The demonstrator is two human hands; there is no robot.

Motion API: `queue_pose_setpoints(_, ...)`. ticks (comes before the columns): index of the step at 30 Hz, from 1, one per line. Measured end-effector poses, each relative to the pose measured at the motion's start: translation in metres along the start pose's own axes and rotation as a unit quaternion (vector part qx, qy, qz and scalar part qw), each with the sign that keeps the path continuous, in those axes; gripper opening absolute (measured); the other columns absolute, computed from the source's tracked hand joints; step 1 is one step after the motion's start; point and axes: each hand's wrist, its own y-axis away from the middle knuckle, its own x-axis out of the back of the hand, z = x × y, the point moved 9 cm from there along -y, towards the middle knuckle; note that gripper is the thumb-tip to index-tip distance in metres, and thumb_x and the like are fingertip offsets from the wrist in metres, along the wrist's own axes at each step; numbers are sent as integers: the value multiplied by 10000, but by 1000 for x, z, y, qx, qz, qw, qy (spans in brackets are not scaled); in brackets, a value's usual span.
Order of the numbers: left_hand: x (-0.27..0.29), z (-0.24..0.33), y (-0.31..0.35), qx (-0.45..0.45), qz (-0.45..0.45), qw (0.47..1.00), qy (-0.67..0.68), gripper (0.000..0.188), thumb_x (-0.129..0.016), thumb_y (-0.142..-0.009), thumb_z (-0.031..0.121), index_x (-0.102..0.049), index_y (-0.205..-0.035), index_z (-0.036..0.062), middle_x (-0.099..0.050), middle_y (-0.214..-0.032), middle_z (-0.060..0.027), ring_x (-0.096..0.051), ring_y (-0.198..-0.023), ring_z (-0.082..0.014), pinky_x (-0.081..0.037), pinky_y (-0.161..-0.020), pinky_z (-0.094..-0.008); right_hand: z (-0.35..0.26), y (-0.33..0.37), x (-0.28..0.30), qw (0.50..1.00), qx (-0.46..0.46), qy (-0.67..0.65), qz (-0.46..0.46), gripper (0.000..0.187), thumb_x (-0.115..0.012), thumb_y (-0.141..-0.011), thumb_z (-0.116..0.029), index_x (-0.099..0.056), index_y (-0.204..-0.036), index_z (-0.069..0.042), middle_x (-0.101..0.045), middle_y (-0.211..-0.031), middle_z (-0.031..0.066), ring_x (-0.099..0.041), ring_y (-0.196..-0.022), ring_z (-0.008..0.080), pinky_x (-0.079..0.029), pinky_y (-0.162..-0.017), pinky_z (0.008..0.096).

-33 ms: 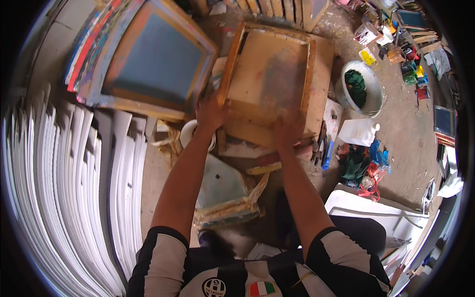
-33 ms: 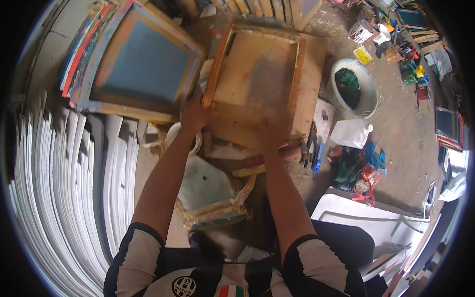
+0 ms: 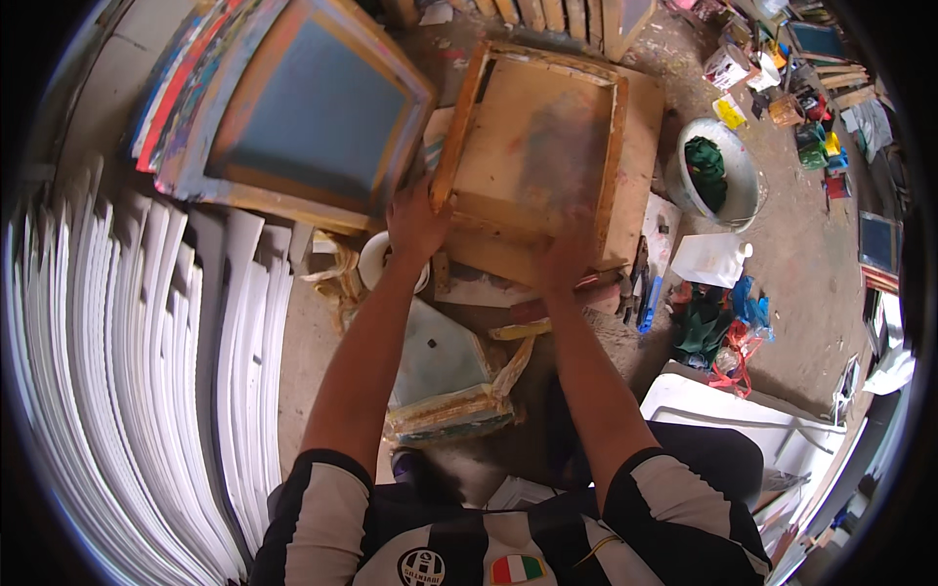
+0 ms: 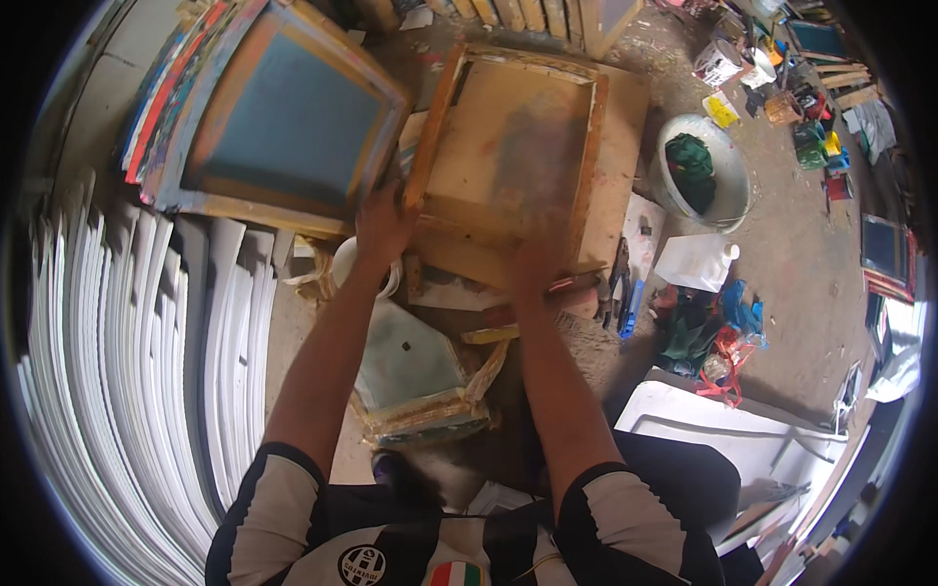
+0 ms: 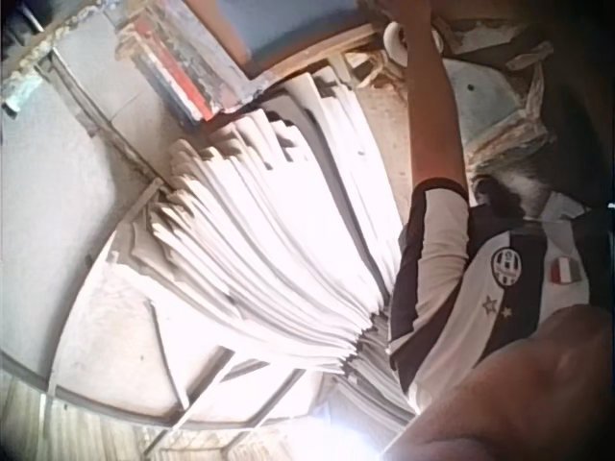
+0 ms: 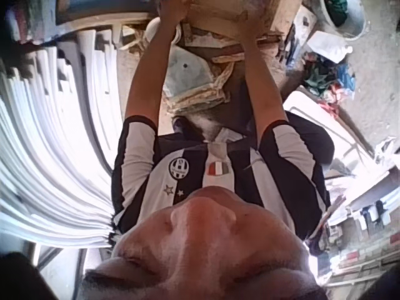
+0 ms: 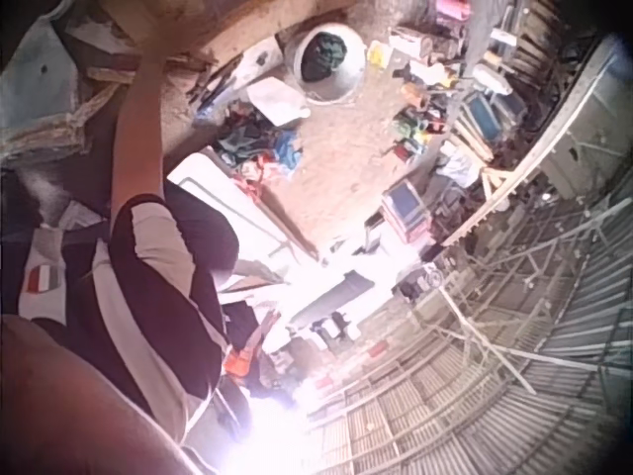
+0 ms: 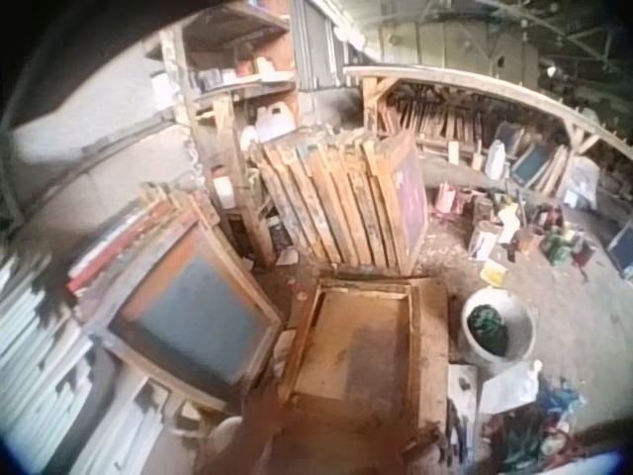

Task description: The person sits on the floor and disassembles a wooden frame by hand. They peel off a green fabric or paper layer from the frame, remove a yellow strip, and then separate the wooden pieces. The person then picks up a pink rectangular object and wipes it with a cloth.

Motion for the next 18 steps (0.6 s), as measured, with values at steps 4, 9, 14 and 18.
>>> queue_pose_setpoints(4,62,-33,100,-58,234,967,87,418,-752,-897,206,-621,-1253,31,-632,-1153,-177,-572,-1093,-403,-438,-958,-514,-100,59,-12,963,164,-124,-175,473,-733,-887,-384,-654,-1220,-57,-643,-1198,213,-596,-1122,442,-463,-993,549)
queue_pose_setpoints(9,27,-165,269,274,166,946,40,651,-770,-897,371,-520,-1393,32,-551,-1342,-232,-490,-1269,-441,-377,-1085,-547,-146,109,-24,934,94,-244,-243,518,-715,-906,-369,-577,-1277,-36,-652,-1140,212,-639,-1079,395,-547,-849,514)
queue_pose_setpoints(14,-7,-223,377,393,77,911,98,1053,-843,-792,498,-301,-1563,30,-428,-1521,-279,-390,-1410,-485,-344,-1144,-568,-165,138,-22,927,97,-179,-316,609,-742,-887,-367,-537,-1353,-33,-608,-1250,230,-610,-1145,398,-551,-884,512)
queue_pose_setpoints(18,-10,-229,378,365,49,922,117,1080,-869,-764,491,-309,-1555,14,-492,-1470,-279,-449,-1373,-470,-367,-1130,-557,-162,146,-2,953,120,-119,-253,620,-729,-899,-354,-522,-1414,-79,-584,-1263,235,-554,-1230,412,-545,-924,514)
